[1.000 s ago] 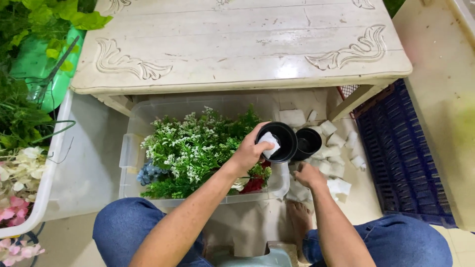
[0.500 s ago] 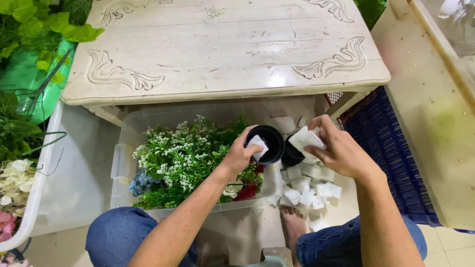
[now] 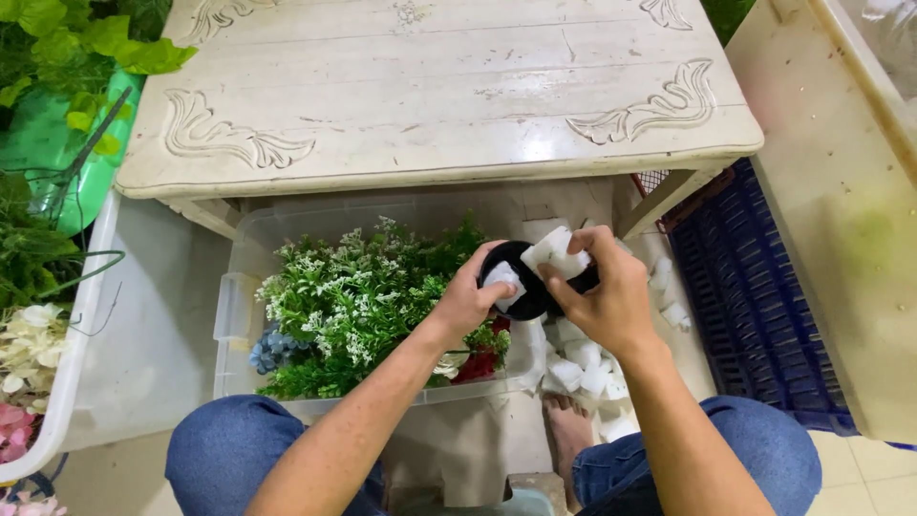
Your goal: The person is preparing a small floral arrangement by stuffing foam into a pot and inserting artificial flower stems.
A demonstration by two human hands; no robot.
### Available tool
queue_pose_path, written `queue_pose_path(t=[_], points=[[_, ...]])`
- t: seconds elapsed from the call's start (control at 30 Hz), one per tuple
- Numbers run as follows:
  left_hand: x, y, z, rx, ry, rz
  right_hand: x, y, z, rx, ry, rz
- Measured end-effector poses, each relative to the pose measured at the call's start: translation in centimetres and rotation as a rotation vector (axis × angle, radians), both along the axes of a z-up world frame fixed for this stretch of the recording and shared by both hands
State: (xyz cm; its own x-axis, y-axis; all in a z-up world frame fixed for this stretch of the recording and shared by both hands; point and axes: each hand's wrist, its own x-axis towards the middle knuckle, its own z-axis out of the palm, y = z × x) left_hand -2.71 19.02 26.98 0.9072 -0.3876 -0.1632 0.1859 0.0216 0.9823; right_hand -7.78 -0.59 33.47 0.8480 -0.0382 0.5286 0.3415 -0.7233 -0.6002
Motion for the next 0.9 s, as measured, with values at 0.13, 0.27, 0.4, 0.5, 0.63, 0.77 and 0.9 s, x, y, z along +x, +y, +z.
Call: queue_pose_path(t=[0.13,0.27,0.4,0.5,0.63,0.77,0.9], points=[[-0.1,-0.2,0.5,-0.002,0.007,-0.003,0.6,1.4,-1.5,-0.028,0.003,0.010],[-0.1,-0.3,1.0,-0.017,0.009,0.000,1.0,2.2,-2.7,-0.156,-0.166,-0.010],[0.1,-0.1,0.7,-0.030,-0.010,0.000,1.5,2.3,-3.4,-0.236,-0.247,-0.051],[-0.1,0.0,0.7,-0.036,0.000,0.006,1.6,2.1,-3.8,-0.331,-0.287,-0.066],[-0.2,0.1,1.1,-0.038,0.017,0.002,1.1,3.0,-2.7,-0.363,-0.339,-0.055],[0.2,0.0,1.0,-0.049,-0.005,-0.003,1.1,3.5,-2.0,-0.312,-0.363,-0.053],[0.1,0.1,1.3,-0.037,0.003,0.011,0.9,3.3,-2.5,-0.265,-0.331,-0.042]])
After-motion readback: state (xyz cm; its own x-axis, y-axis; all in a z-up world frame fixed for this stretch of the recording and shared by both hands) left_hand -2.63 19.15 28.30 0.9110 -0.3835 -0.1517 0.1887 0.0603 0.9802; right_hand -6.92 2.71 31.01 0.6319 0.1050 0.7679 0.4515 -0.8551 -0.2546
